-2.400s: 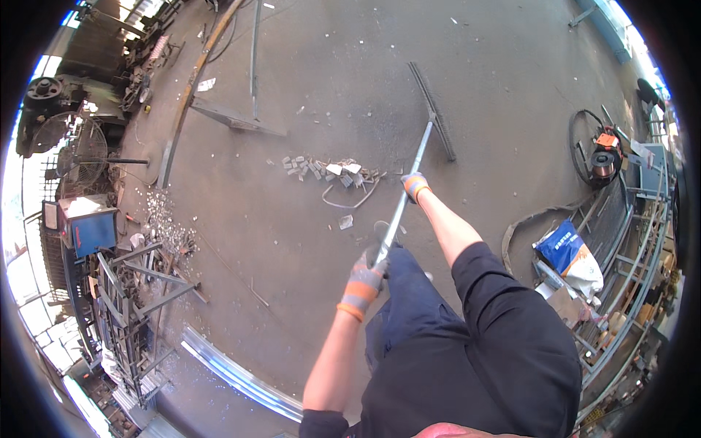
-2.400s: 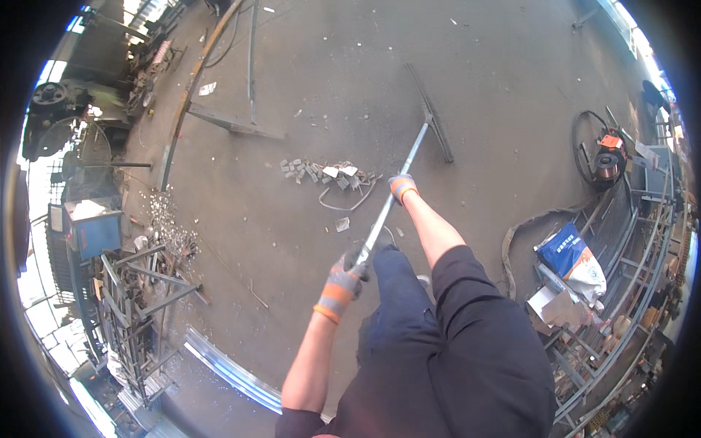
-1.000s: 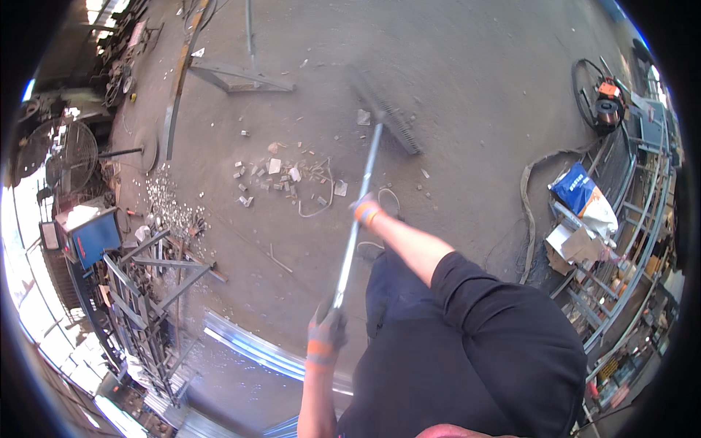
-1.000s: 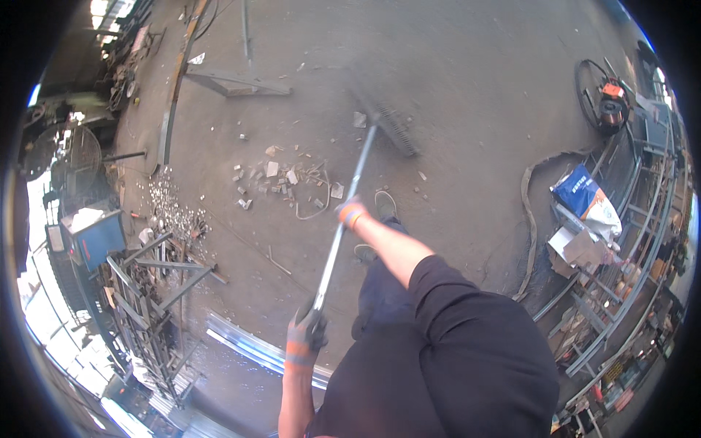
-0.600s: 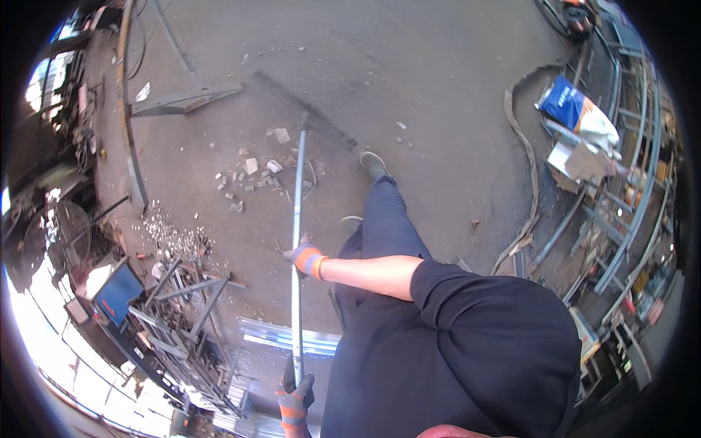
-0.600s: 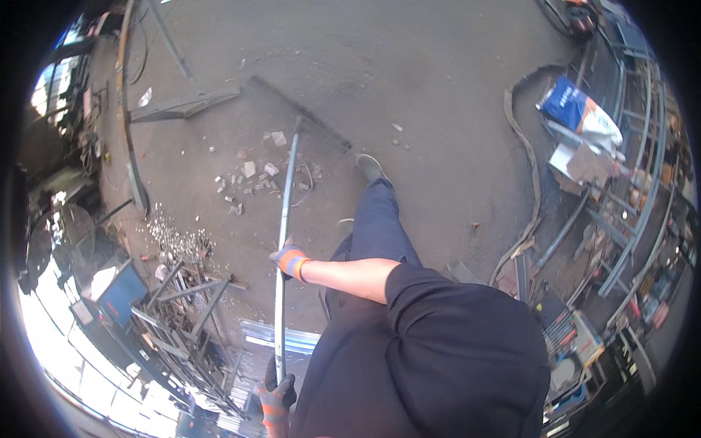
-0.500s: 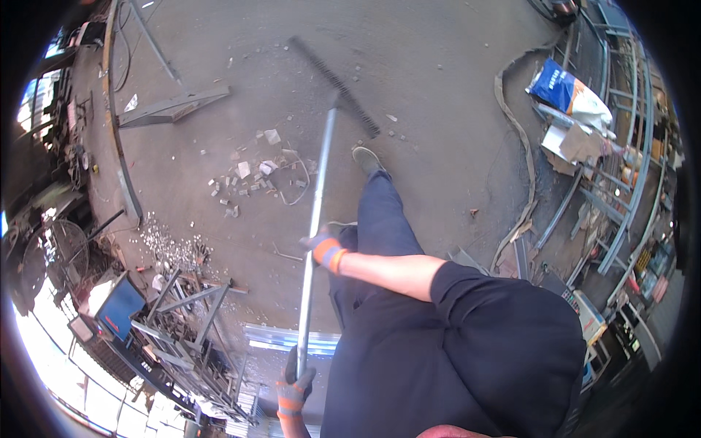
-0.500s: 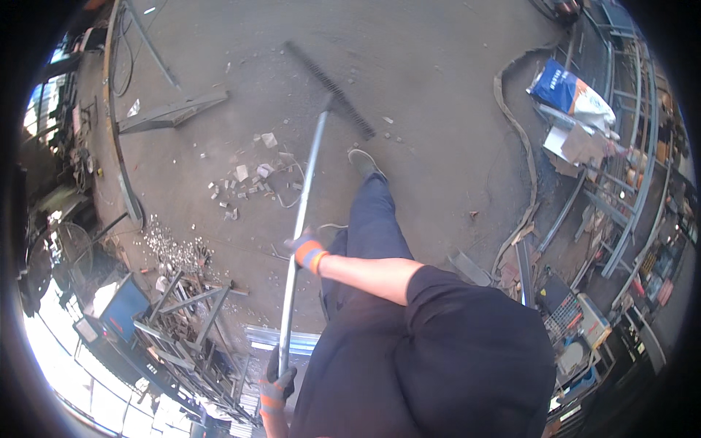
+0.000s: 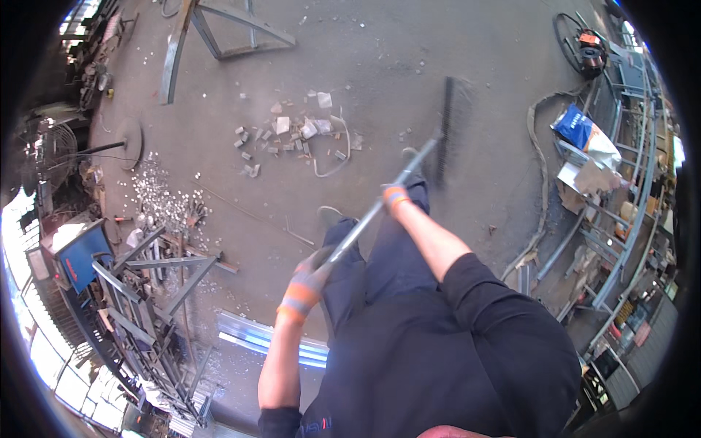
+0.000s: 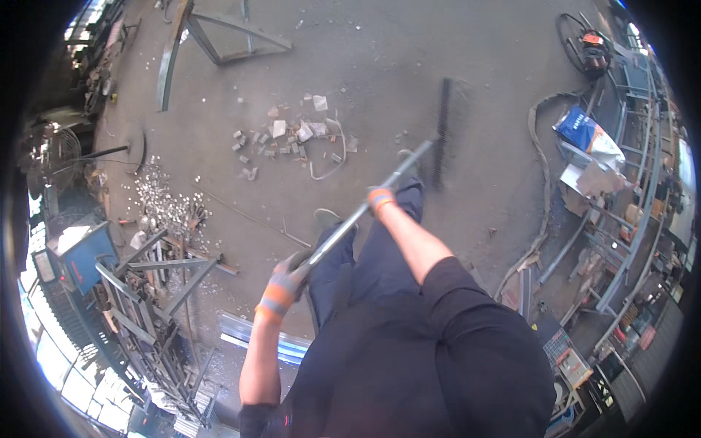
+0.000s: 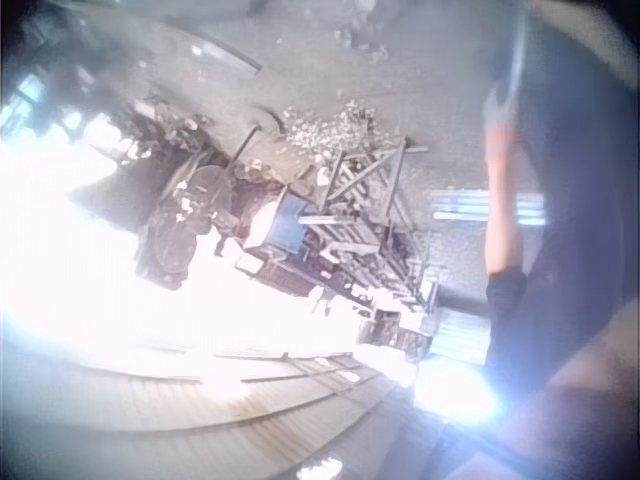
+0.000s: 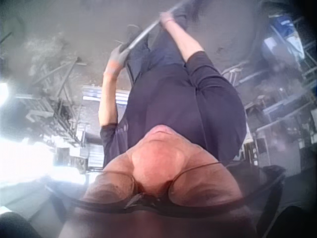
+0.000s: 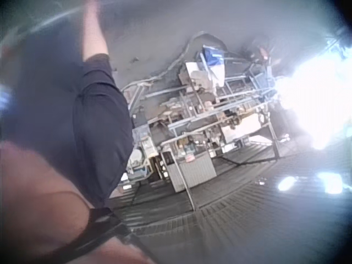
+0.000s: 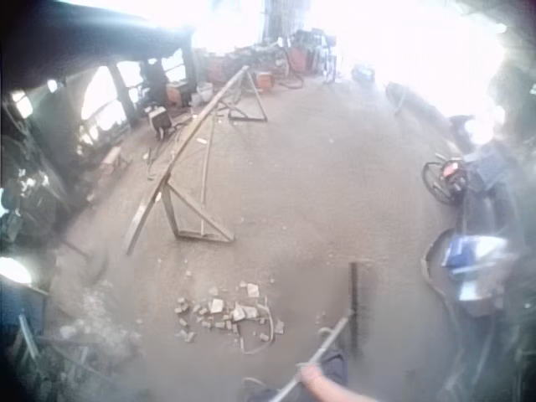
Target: The person sweeps scattered debris and metal shavings on a workshop floor using a push broom. They move across the space, gathering small pieces into piles and occasionally stepping around metal frames and equipment.
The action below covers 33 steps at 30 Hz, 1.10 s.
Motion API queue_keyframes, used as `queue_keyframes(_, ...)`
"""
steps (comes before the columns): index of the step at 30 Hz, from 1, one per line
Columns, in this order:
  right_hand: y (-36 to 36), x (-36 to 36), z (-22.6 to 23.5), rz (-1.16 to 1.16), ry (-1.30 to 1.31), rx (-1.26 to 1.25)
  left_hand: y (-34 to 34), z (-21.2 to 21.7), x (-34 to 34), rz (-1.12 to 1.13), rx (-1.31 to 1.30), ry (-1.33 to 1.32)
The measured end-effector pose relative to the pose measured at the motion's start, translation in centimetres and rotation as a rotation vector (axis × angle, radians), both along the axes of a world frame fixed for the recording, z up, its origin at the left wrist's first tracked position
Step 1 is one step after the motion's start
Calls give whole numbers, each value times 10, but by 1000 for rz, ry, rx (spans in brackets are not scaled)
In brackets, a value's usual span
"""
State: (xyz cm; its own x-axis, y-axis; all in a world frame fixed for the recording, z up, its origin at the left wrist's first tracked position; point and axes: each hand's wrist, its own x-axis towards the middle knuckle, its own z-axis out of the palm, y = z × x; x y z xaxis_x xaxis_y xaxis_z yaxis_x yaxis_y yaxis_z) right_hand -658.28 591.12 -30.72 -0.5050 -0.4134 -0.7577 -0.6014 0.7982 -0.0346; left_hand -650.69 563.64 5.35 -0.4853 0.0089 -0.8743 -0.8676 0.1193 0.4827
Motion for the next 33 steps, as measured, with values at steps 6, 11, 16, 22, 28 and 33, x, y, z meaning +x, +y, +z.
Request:
queue_keyframes(6,-257,103,77,255,-169,-146,-125,98,157,572,-83,-250)
queue_keyframes(11,-400,167,122,350,-312,-246,-174,161,229,788,-281,-241)
queue_keyframes(16,-485,196,145,-205,-559,-416,-183,200,243,783,-405,-206)
queue_keyframes(22,-477,192,197,-1360,-769,-620,-156,231,238,733,-346,-95)
queue_keyframes(28,-341,164,147,-1509,-744,-826,-118,213,251,635,-89,-153)
queue_keyframes(33,-241,130,91,-1755,-377,-759,-145,120,234,236,305,-127)
